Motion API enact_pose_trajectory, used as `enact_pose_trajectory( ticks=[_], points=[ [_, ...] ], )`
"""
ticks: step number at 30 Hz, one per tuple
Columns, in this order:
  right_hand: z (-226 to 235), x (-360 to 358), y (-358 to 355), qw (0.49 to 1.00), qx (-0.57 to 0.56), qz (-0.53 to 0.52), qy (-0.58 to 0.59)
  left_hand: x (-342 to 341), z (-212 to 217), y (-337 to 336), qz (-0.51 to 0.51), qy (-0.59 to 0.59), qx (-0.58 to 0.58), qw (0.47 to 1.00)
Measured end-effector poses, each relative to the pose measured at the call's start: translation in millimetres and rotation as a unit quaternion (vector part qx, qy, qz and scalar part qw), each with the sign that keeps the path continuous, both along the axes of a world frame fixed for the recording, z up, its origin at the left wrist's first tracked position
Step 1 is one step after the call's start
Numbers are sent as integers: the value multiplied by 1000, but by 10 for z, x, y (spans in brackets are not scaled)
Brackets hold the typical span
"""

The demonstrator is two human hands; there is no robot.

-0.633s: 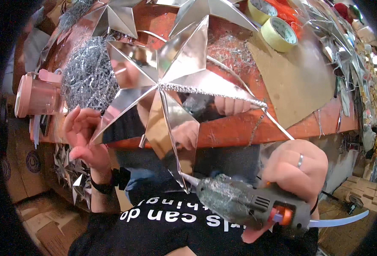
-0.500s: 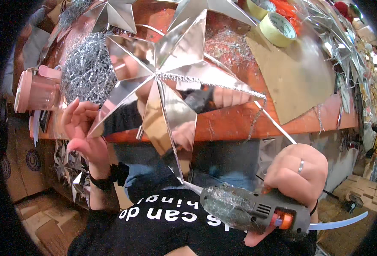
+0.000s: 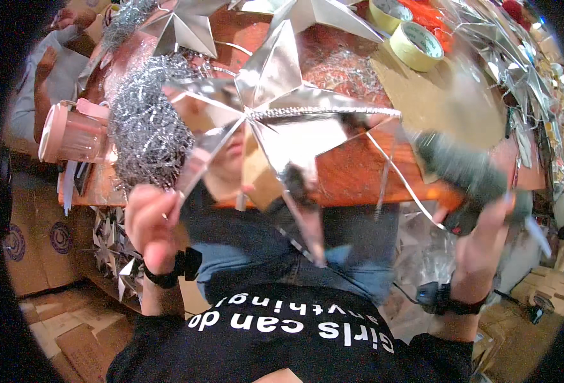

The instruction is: Apply silver beaded trim to a large metallic star decoration using a hot glue gun.

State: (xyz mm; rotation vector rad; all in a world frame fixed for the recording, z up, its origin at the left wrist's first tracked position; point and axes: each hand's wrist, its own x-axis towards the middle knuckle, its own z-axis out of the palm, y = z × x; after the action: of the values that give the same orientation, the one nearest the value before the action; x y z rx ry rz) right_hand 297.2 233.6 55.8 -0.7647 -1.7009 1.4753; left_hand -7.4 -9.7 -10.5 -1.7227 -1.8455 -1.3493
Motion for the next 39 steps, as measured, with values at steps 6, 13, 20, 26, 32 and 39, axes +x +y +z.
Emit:
enact_pose_trajectory(
  ticks=[6, 13, 20, 26, 32, 39],
  points=[
    [-174, 122, 874, 980, -177, -86, -22, -45, 265, 16, -96, 112, 31, 989],
    [-468, 304, 1517, 948, 14, -130, -290, -295, 396, 275, 241, 85, -160, 953],
    [-215, 477, 1299, 927, 61, -226, -294, -433, 671, 174, 168, -57, -116, 977],
    [469, 72, 688, 942, 177, -179, -221, -699, 1361, 134, 1, -316, -32, 948],
    [1115, -582, 79, 965, 217, 93, -113, -844, 2229, 609, -93, -286, 12, 954],
    [1403, -1660, -146, 924, 292, 188, 160, -258, 2848, 1068, 4, -159, -183, 970]
  ],
)
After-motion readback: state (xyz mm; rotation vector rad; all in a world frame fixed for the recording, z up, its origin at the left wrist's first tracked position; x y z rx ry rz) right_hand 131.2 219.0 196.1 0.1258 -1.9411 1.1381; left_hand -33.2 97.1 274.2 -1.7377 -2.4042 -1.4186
